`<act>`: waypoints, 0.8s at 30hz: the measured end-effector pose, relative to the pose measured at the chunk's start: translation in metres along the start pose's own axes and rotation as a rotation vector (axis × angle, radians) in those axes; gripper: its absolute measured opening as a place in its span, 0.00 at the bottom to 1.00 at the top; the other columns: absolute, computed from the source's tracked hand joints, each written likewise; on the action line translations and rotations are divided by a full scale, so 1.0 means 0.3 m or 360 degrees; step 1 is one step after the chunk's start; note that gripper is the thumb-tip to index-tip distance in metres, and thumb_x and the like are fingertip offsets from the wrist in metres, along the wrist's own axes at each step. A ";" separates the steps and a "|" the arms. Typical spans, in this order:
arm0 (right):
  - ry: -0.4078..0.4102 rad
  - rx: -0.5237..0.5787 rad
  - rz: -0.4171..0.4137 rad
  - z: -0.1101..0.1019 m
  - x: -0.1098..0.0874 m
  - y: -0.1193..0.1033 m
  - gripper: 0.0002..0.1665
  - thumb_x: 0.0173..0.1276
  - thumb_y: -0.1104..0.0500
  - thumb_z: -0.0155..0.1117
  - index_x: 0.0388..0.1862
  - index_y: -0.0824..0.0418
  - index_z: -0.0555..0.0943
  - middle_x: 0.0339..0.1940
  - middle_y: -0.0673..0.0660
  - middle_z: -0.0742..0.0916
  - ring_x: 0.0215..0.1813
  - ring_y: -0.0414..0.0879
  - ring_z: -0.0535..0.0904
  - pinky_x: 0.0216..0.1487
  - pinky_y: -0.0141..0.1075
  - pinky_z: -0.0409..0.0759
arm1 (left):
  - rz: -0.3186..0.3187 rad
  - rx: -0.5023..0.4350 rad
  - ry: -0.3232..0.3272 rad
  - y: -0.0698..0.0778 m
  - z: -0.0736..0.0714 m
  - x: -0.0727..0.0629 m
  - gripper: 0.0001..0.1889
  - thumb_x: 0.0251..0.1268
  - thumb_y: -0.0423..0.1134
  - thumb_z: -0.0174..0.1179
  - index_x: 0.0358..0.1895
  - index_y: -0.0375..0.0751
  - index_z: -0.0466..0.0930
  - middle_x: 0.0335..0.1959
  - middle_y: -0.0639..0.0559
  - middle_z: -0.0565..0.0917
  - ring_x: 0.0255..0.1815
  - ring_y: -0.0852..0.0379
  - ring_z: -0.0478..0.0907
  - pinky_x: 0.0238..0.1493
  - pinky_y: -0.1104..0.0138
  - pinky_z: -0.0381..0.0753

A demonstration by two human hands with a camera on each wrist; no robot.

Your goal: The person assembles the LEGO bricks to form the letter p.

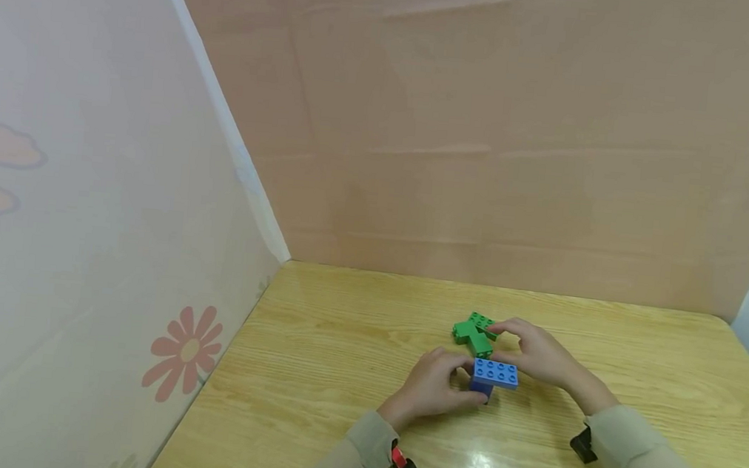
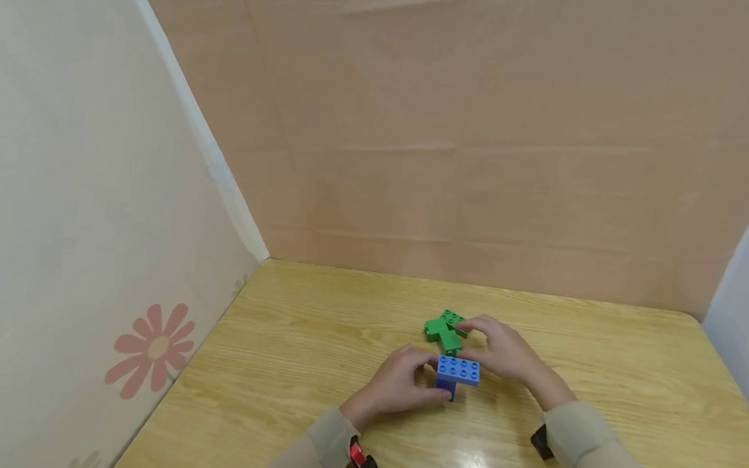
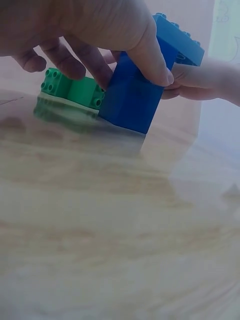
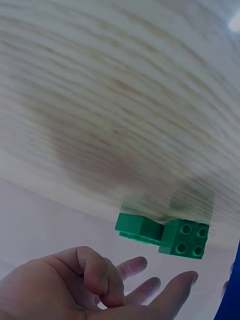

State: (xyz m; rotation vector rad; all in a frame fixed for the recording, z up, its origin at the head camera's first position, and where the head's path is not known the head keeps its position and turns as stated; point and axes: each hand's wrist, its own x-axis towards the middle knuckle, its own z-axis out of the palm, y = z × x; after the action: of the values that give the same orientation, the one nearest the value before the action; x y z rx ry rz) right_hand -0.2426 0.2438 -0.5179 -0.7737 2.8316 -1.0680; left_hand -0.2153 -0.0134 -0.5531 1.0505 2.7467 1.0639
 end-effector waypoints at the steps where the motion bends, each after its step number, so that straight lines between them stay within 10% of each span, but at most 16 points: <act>1: -0.0005 0.0002 0.0003 0.003 0.003 0.001 0.29 0.69 0.54 0.75 0.66 0.60 0.80 0.63 0.60 0.84 0.65 0.64 0.77 0.57 0.63 0.78 | 0.0005 0.0000 0.0003 0.002 -0.001 0.000 0.21 0.61 0.62 0.73 0.53 0.61 0.85 0.43 0.75 0.80 0.42 0.72 0.73 0.44 0.74 0.70; 24: -0.0106 0.0042 0.0097 0.045 0.047 0.038 0.25 0.68 0.60 0.76 0.63 0.55 0.82 0.66 0.65 0.82 0.70 0.71 0.72 0.64 0.67 0.71 | -0.0016 -0.0003 0.0036 0.005 -0.002 -0.007 0.21 0.61 0.60 0.74 0.56 0.63 0.85 0.42 0.78 0.79 0.42 0.68 0.72 0.43 0.74 0.69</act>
State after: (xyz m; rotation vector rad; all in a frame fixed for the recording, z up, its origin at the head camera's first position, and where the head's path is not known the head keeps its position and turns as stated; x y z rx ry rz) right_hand -0.2574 0.2365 -0.5330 -0.7024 2.7610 -1.0491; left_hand -0.2129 -0.0142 -0.5523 1.0295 2.7650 1.0831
